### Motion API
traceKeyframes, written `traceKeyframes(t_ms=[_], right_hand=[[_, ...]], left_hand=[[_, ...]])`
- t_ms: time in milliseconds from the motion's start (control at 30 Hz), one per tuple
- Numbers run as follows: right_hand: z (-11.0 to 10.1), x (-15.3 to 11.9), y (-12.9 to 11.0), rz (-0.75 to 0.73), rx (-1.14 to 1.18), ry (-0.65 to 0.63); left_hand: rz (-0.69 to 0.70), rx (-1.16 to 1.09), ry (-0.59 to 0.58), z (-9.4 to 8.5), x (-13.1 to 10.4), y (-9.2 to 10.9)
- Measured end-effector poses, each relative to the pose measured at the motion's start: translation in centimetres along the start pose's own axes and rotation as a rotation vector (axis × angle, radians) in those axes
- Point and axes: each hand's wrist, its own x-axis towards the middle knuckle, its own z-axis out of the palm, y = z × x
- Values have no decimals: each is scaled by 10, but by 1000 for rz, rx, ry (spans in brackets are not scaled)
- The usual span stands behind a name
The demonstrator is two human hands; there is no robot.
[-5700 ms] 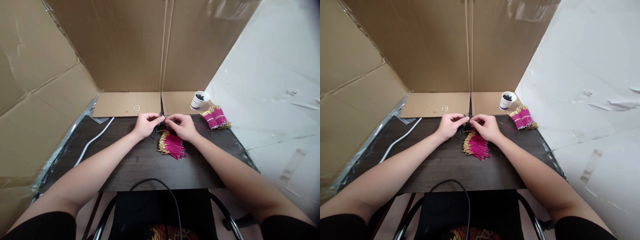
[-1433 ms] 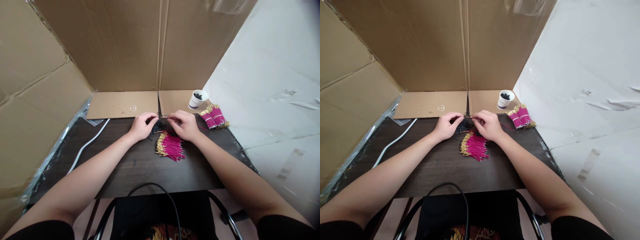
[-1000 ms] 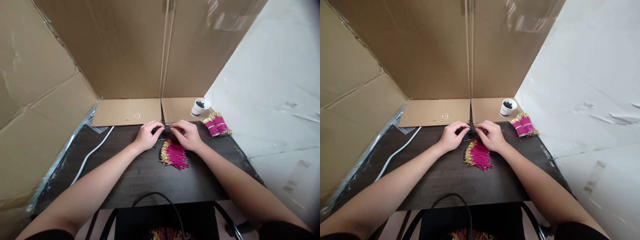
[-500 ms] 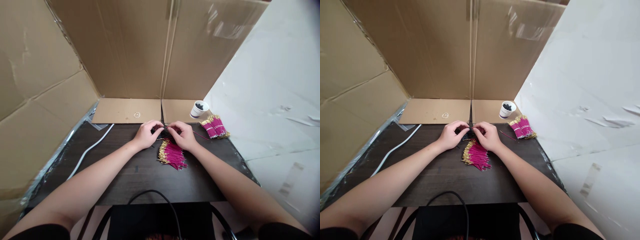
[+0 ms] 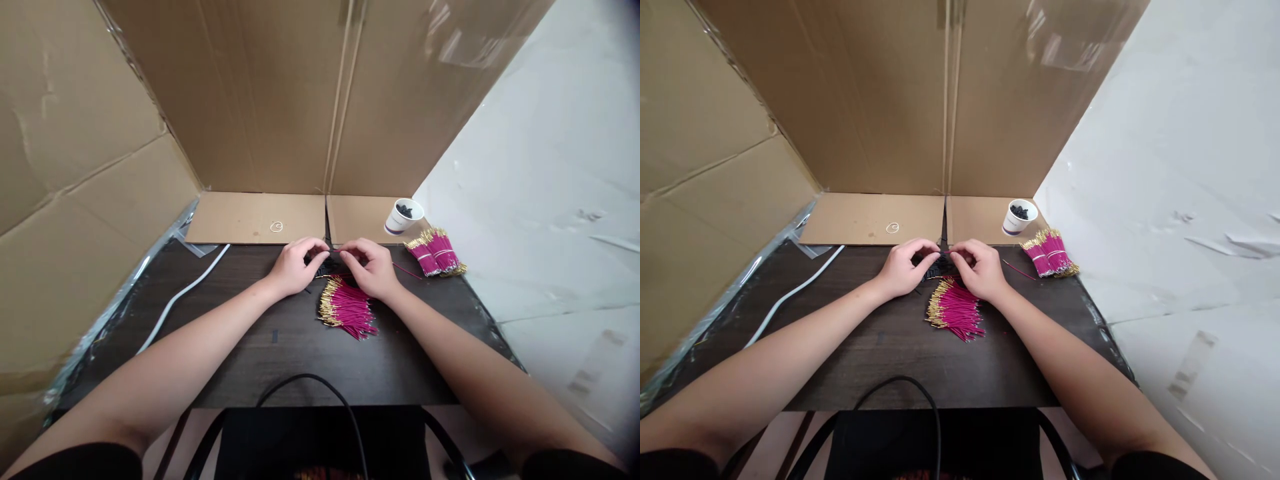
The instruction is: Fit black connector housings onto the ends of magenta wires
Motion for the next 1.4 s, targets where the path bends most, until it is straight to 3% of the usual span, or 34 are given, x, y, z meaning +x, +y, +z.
traceKeyframes(t_ms=[667, 867, 1067, 1400], right_hand=[[0, 1, 1, 4, -9, -5], [-27, 14, 9, -73, -301, 54], [-59, 23, 15, 36, -554, -132], [-61, 20, 3, 254, -753, -279]], left_hand=[[-7, -11, -1, 1, -1, -4], [-37, 15, 51, 1, -1, -7], [-58, 87, 36, 0, 1, -10], [-71, 97, 8, 1, 1, -13]])
